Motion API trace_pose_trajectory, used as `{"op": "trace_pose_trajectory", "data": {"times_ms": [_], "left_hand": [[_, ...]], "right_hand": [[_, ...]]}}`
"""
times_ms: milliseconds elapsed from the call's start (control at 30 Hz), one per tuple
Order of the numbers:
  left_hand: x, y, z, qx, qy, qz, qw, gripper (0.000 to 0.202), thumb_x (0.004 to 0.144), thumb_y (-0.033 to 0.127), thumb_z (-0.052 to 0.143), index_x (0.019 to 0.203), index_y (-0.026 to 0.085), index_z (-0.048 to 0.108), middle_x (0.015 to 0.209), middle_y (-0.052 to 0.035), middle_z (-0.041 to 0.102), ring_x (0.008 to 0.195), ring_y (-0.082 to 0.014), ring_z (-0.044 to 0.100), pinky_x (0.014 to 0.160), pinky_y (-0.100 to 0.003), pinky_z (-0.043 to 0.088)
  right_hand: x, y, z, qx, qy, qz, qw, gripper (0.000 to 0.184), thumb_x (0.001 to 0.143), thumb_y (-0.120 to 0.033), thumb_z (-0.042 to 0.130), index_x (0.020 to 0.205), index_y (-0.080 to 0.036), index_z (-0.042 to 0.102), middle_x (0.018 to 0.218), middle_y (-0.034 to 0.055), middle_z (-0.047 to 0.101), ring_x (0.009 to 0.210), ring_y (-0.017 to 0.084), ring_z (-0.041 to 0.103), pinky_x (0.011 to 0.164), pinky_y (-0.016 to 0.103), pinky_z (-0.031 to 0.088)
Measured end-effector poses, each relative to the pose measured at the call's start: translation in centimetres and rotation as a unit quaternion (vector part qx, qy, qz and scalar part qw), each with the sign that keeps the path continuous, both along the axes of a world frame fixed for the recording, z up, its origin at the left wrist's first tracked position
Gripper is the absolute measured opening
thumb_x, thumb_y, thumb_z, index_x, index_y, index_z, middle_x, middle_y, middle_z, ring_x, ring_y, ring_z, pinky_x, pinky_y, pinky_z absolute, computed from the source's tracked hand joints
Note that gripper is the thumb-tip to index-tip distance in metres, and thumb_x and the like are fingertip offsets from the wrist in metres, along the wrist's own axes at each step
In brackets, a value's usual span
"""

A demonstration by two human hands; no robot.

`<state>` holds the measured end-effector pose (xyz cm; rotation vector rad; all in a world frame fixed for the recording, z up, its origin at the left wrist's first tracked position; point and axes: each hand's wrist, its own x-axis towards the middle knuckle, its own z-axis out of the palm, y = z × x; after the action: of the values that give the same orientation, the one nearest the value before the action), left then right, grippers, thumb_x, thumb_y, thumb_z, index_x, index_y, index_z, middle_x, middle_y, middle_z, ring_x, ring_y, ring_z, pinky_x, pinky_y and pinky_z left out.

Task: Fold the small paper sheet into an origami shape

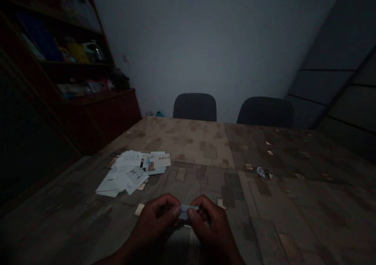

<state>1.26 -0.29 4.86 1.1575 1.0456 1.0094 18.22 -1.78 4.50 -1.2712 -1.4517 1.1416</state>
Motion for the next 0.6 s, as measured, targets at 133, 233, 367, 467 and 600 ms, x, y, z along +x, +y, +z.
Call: {"op": "trace_pose_trajectory", "data": {"times_ms": [133,233,367,467,600], "left_hand": [[0.12,0.01,-0.21,0.006,-0.008,-0.008,1.0,0.034,0.067,0.045,0.077,0.067,0.014,0.064,0.055,0.0031,0.053,0.053,-0.0105,0.048,0.052,-0.02,0.036],[0.2,-0.01,-0.69,-0.001,-0.013,-0.005,1.0,0.032,0.067,0.043,0.078,0.07,0.014,0.064,0.056,0.0035,0.051,0.053,-0.0099,0.046,0.051,-0.019,0.035],[0.28,-0.05,-0.86,-0.014,-0.012,-0.012,1.0,0.03,0.069,0.041,0.077,0.075,0.014,0.065,0.058,0.0037,0.052,0.053,-0.0096,0.046,0.052,-0.019,0.035],[0.24,-0.08,-0.44,0.001,0.0,-0.005,1.0,0.03,0.068,0.04,0.078,0.07,0.014,0.063,0.056,0.004,0.052,0.053,-0.0094,0.046,0.052,-0.019,0.034],[0.09,0.03,-0.18,-0.01,-0.015,-0.002,1.0,0.04,0.067,0.049,0.078,0.063,0.014,0.059,0.053,0.0026,0.054,0.051,-0.0102,0.047,0.052,-0.02,0.034]], "right_hand": [[0.04,-0.02,0.09,0.005,-0.003,-0.008,1.0,0.041,0.081,-0.058,0.057,0.069,-0.019,0.057,0.057,-0.0048,0.042,0.056,0.013,0.038,0.053,0.024,0.027],[0.15,0.07,0.09,0.022,-0.014,-0.011,1.0,0.04,0.082,-0.056,0.057,0.069,-0.018,0.057,0.057,-0.0052,0.042,0.055,0.012,0.038,0.053,0.023,0.028],[0.24,0.18,0.09,0.047,-0.028,-0.006,0.998,0.039,0.083,-0.054,0.055,0.068,-0.019,0.055,0.056,-0.0053,0.043,0.054,0.012,0.04,0.052,0.023,0.029],[0.15,0.15,0.09,0.045,-0.02,-0.009,0.999,0.04,0.082,-0.056,0.058,0.068,-0.019,0.056,0.056,-0.0051,0.044,0.054,0.012,0.04,0.053,0.023,0.03],[-0.01,0.11,0.03,0.006,0.027,-0.012,1.0,0.046,0.082,-0.061,0.056,0.067,-0.018,0.057,0.056,-0.0042,0.046,0.054,0.012,0.041,0.052,0.023,0.031]]}}
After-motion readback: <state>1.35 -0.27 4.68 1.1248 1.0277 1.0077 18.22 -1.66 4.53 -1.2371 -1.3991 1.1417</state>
